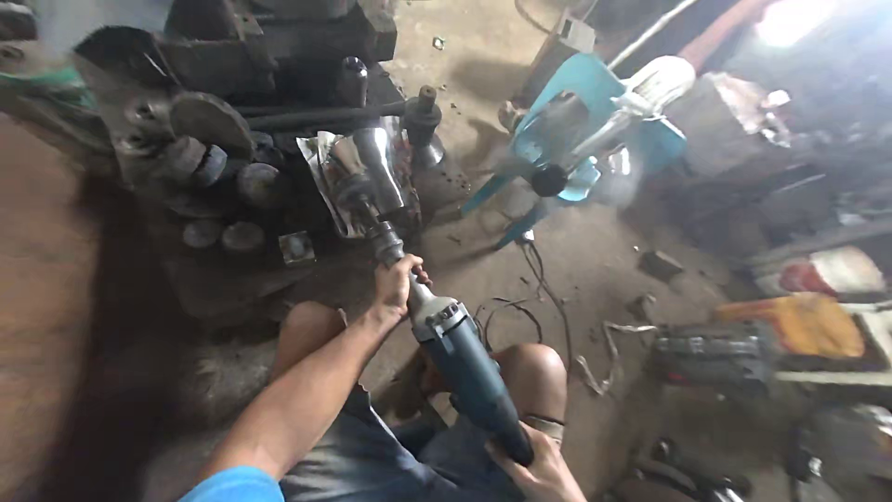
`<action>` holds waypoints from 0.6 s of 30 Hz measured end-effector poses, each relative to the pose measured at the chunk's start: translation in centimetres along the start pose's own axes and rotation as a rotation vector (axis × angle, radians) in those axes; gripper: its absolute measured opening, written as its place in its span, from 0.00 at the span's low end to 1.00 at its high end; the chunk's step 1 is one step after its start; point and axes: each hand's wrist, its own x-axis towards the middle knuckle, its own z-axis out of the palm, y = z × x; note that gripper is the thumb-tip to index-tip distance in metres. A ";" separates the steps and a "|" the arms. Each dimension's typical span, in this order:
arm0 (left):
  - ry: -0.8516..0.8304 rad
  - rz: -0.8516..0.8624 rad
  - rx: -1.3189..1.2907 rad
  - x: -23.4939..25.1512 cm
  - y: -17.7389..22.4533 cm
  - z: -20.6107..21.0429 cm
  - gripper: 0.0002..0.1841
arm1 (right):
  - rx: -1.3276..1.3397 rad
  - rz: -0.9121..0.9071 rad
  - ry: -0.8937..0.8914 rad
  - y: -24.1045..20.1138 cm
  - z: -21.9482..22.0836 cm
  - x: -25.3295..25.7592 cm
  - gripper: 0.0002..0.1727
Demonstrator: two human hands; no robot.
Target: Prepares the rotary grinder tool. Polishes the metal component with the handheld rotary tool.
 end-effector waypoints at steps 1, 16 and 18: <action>-0.001 0.002 0.005 0.0 0.0 0.2 0.03 | 0.016 -0.002 0.003 0.1 0.1 0.0 0.23; 0.013 -0.114 0.168 1.0 -0.1 5.8 0.13 | 0.383 0.080 -0.017 1.6 -1.0 0.3 0.18; 0.020 -0.132 0.185 0.6 0.1 5.7 0.13 | 0.386 0.089 -0.027 1.7 -1.0 0.2 0.19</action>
